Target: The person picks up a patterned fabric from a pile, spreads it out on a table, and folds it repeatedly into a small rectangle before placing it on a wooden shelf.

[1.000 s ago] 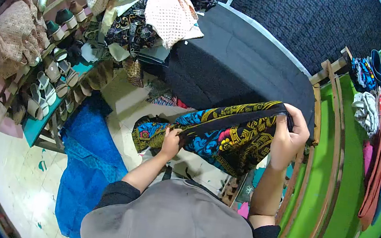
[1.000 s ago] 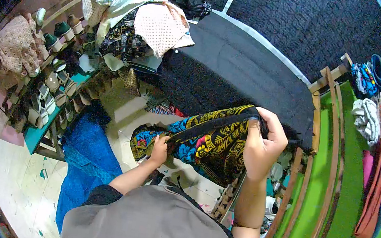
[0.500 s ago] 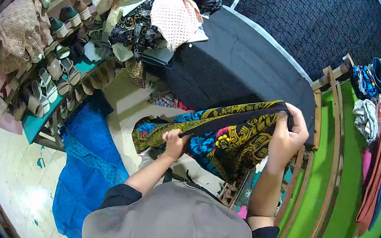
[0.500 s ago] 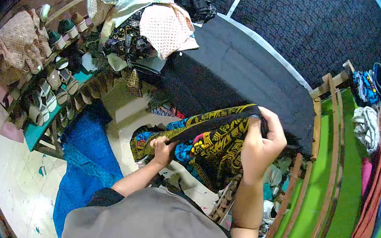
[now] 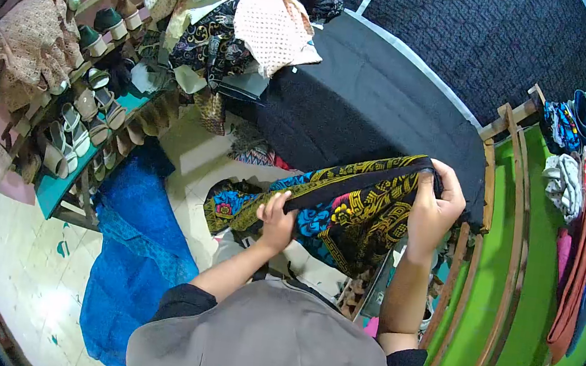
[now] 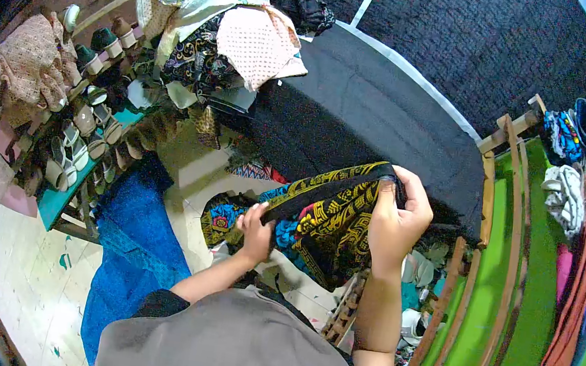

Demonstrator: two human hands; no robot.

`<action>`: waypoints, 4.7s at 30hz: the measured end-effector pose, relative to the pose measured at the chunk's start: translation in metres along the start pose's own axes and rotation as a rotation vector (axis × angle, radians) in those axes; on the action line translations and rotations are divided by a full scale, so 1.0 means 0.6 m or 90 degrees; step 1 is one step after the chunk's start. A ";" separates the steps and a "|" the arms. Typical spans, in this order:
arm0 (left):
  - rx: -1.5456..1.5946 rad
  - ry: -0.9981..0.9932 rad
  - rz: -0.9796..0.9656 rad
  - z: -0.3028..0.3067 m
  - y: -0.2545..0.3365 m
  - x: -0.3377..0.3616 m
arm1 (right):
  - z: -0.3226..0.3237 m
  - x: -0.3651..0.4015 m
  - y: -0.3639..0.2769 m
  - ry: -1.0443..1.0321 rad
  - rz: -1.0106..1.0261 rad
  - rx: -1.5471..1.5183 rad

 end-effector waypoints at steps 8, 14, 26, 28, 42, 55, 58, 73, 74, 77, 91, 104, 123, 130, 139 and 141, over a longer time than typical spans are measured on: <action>0.034 -0.106 0.118 -0.024 -0.096 -0.004 | 0.009 0.000 -0.013 0.021 0.025 -0.001; 0.130 -0.083 0.149 -0.054 -0.100 -0.016 | -0.004 0.006 -0.045 0.003 0.046 -0.002; 0.082 -0.106 0.116 -0.052 -0.177 -0.024 | 0.134 -0.029 0.012 0.173 -0.013 0.004; 0.092 -0.100 0.141 -0.056 -0.202 -0.007 | 0.171 -0.026 0.015 0.234 0.026 -0.013; 0.325 -0.059 0.062 0.062 -0.235 -0.215 | 0.491 0.127 0.258 0.627 -0.100 0.356; 0.217 -0.157 -0.047 0.258 -0.103 -0.365 | 0.483 0.232 0.490 0.181 -0.352 0.452; 0.055 -0.011 -0.091 0.320 -0.066 -0.373 | 0.438 0.266 0.519 -0.056 -0.462 0.374; 0.294 -0.129 -0.451 0.279 0.256 -0.295 | -0.076 0.172 0.085 -0.245 -0.104 0.087; 0.290 -0.133 -0.441 0.280 0.253 -0.292 | -0.083 0.173 0.088 -0.258 -0.097 0.086; 0.308 -0.161 -0.391 0.271 0.232 -0.289 | -0.106 0.174 0.093 -0.307 -0.082 0.003; 0.306 -0.228 -0.343 0.277 0.170 -0.288 | -0.157 0.167 0.060 -0.369 -0.070 -0.210; 0.185 -0.354 -0.383 0.228 0.179 -0.289 | -0.176 0.183 0.084 -0.547 -0.222 -0.338; -0.012 -0.134 0.039 0.114 -0.114 -0.170 | -0.089 0.159 0.086 -0.273 -0.128 -0.107; 0.336 -0.197 0.009 0.101 -0.081 -0.130 | -0.052 0.137 0.093 -0.261 -0.151 -0.110; 0.377 -0.300 -0.162 0.098 0.083 -0.155 | -0.088 0.156 0.075 -0.341 -0.130 -0.071; 0.327 -0.346 -0.143 0.050 0.054 -0.138 | -0.082 0.155 0.076 -0.324 -0.128 -0.079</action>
Point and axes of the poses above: each hand's wrist, its own x-axis away from the middle knuckle, its own z-axis out of the back of the hand, y = z × x, the point moved 10 cm from there along -x, towards the middle knuckle, and after that the axes turned 3 degrees about x, right-handed, at the moved point
